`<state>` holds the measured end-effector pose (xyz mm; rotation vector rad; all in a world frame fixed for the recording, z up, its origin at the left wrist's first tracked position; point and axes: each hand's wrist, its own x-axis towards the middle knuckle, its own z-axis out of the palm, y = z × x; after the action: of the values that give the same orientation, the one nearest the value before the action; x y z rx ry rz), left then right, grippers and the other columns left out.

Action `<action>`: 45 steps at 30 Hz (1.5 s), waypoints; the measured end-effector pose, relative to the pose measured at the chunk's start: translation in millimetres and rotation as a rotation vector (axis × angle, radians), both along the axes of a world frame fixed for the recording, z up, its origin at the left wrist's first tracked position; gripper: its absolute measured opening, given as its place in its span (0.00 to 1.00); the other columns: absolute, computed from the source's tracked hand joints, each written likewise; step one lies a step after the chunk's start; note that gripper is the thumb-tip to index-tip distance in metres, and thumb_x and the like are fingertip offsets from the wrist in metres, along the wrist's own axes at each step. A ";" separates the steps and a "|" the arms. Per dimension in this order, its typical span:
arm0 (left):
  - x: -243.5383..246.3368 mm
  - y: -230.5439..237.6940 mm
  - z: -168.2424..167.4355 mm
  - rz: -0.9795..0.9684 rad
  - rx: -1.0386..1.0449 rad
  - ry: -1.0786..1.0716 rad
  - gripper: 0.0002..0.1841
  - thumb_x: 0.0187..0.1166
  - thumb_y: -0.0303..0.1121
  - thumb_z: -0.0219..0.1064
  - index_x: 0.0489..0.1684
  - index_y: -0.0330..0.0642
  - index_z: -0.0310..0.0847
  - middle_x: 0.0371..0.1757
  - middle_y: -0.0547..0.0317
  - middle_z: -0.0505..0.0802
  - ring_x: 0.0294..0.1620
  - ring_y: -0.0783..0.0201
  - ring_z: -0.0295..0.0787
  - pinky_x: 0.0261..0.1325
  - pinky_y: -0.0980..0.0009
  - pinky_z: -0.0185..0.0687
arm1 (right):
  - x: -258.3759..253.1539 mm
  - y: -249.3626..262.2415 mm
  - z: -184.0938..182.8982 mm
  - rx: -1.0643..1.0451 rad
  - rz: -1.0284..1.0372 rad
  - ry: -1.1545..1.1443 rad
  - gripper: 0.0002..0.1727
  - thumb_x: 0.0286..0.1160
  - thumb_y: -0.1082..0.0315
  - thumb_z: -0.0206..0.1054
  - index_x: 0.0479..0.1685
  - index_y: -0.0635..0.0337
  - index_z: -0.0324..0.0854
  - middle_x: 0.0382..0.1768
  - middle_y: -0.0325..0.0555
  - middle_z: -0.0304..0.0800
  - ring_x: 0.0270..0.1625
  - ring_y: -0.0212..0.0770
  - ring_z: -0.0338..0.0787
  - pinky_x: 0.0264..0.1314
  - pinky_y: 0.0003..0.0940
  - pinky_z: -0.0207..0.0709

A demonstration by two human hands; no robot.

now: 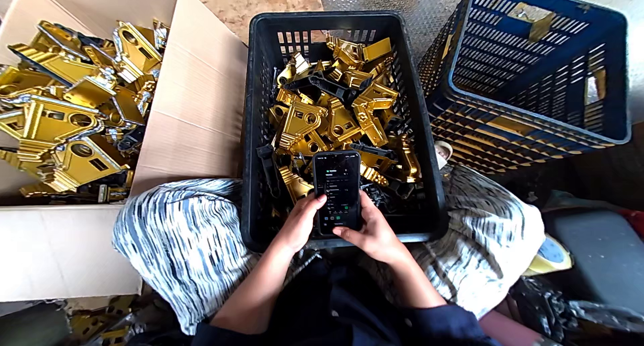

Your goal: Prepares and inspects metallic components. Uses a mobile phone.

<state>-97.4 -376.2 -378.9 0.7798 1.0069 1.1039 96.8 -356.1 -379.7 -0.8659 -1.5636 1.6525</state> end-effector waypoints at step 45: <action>-2.7 -3.1 -3.6 -0.184 0.149 0.066 0.26 0.93 0.48 0.48 0.63 0.35 0.81 0.61 0.60 0.91 0.68 0.71 0.84 0.77 0.66 0.77 | -7.7 0.9 10.5 -0.390 -0.247 0.153 0.31 0.80 0.40 0.60 0.63 0.61 0.77 0.50 0.45 0.95 0.52 0.39 0.96 0.56 0.41 0.92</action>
<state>-100.1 -379.3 -382.5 1.0149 0.8957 1.0074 89.0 -355.2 -369.2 -1.0547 -1.0012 1.8192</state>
